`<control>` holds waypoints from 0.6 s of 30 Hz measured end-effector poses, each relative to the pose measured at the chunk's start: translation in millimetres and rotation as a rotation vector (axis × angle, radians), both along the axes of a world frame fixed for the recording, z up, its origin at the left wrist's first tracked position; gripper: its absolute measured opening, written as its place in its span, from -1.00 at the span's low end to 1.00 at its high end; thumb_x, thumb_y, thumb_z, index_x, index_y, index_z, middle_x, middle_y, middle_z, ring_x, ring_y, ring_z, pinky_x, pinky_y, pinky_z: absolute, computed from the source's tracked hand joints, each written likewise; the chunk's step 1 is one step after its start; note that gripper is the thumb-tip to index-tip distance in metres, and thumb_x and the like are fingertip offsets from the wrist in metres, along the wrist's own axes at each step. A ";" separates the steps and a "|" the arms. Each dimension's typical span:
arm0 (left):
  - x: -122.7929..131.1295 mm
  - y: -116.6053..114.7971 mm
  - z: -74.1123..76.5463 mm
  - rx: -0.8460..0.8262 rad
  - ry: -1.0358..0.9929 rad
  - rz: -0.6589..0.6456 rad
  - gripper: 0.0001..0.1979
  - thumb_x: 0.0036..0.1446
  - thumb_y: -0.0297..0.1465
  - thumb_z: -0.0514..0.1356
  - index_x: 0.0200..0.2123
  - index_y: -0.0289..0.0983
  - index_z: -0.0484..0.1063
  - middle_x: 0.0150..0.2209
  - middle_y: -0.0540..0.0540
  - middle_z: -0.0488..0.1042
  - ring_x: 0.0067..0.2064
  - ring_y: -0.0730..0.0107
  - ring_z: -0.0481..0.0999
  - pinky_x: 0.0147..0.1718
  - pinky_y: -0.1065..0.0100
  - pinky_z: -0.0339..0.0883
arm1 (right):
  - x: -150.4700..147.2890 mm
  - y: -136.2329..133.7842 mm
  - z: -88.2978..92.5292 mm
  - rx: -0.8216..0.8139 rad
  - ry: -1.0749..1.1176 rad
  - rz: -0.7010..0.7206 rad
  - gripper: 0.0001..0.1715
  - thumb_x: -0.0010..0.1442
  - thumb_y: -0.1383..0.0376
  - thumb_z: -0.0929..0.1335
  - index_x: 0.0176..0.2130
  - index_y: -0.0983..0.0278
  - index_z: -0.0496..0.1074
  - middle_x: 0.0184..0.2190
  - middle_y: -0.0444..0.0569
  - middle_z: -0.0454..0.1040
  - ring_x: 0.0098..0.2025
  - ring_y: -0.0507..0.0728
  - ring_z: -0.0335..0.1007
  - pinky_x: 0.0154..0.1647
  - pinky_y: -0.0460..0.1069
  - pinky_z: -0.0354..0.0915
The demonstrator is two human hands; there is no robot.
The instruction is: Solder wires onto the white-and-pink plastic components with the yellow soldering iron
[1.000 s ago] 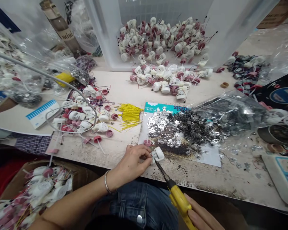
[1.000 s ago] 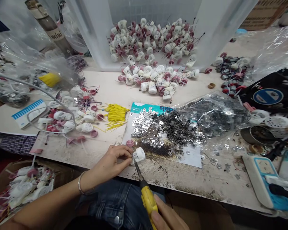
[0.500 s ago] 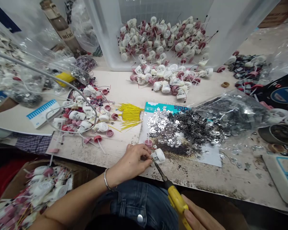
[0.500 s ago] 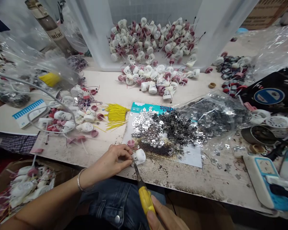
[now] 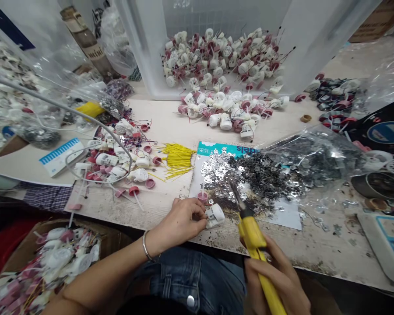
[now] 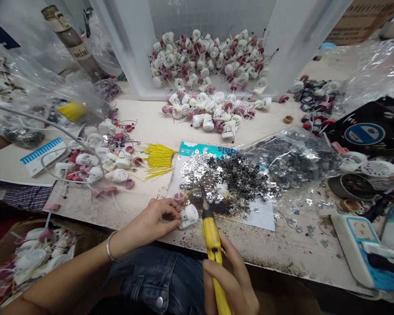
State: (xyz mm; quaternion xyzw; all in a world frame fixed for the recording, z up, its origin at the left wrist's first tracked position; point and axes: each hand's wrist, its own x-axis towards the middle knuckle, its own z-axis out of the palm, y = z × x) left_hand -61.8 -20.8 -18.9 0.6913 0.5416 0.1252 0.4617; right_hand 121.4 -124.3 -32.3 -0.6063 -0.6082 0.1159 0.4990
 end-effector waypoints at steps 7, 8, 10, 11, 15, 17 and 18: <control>-7.2 -6.0 -1.5 0.119 0.008 -0.014 -0.91 0.08 -0.41 0.29 -0.46 -0.27 0.51 -0.23 -0.09 0.57 -0.14 0.23 0.51 -0.10 0.24 0.30 | -22.6 55.6 -41.6 0.212 0.026 0.196 -0.77 0.06 0.55 0.38 -0.34 0.22 0.44 0.06 -0.07 0.37 -0.04 0.08 0.48 -0.20 -0.07 0.54; -8.5 -8.1 0.1 0.187 0.025 -0.009 -0.88 0.04 -0.34 0.34 -0.39 -0.26 0.51 -0.17 -0.12 0.57 -0.06 0.15 0.48 -0.04 0.17 0.28 | -24.7 55.2 -41.4 0.208 0.035 0.189 -0.77 0.06 0.56 0.38 -0.36 0.24 0.43 0.05 -0.06 0.36 -0.05 0.06 0.48 -0.21 -0.09 0.54; -10.2 -13.2 4.6 0.317 0.065 -0.026 -0.61 -0.07 -0.26 0.41 -0.17 -0.27 0.48 -0.07 -0.19 0.55 0.09 -0.04 0.38 0.06 0.01 0.18 | -29.5 50.6 -36.2 0.205 0.086 0.150 -0.77 0.06 0.57 0.39 -0.43 0.27 0.36 0.04 -0.05 0.34 -0.06 0.03 0.47 -0.22 -0.11 0.52; -10.8 -16.0 7.2 0.354 0.076 -0.057 -0.51 -0.09 -0.26 0.41 -0.07 -0.28 0.44 -0.06 -0.21 0.54 0.11 -0.07 0.36 0.08 -0.04 0.14 | -31.9 47.5 -32.6 0.198 0.116 0.136 -0.75 0.05 0.57 0.40 -0.45 0.27 0.32 0.02 -0.04 0.34 -0.06 0.03 0.46 -0.21 -0.11 0.52; -22.6 -27.6 21.1 0.372 0.057 -0.128 -0.52 -0.02 -0.37 0.29 0.01 -0.33 0.37 -0.17 -0.16 0.58 -0.12 0.16 0.53 0.09 0.02 0.17 | -37.5 40.0 -26.3 0.174 0.222 0.202 -0.70 0.01 0.58 0.44 -0.47 0.28 0.29 0.03 -0.02 0.31 -0.05 0.07 0.48 -0.22 -0.08 0.53; -43.1 -34.2 32.2 0.401 0.103 -0.053 -0.53 -0.01 -0.38 0.25 0.02 -0.33 0.37 -0.16 -0.16 0.59 -0.17 0.23 0.55 0.05 0.13 0.25 | -36.9 41.7 -29.9 0.173 0.260 0.236 -0.71 0.01 0.59 0.43 -0.46 0.29 0.30 0.04 -0.01 0.31 -0.07 0.08 0.51 -0.25 -0.09 0.53; -58.2 -38.4 39.5 0.404 0.160 0.006 -0.53 0.00 -0.37 0.23 0.03 -0.32 0.38 -0.14 -0.17 0.58 -0.17 0.23 0.55 0.00 0.18 0.30 | -36.4 43.7 -32.4 0.169 0.273 0.235 -0.71 0.01 0.59 0.43 -0.46 0.29 0.30 0.04 -0.02 0.32 -0.08 0.09 0.52 -0.26 -0.09 0.53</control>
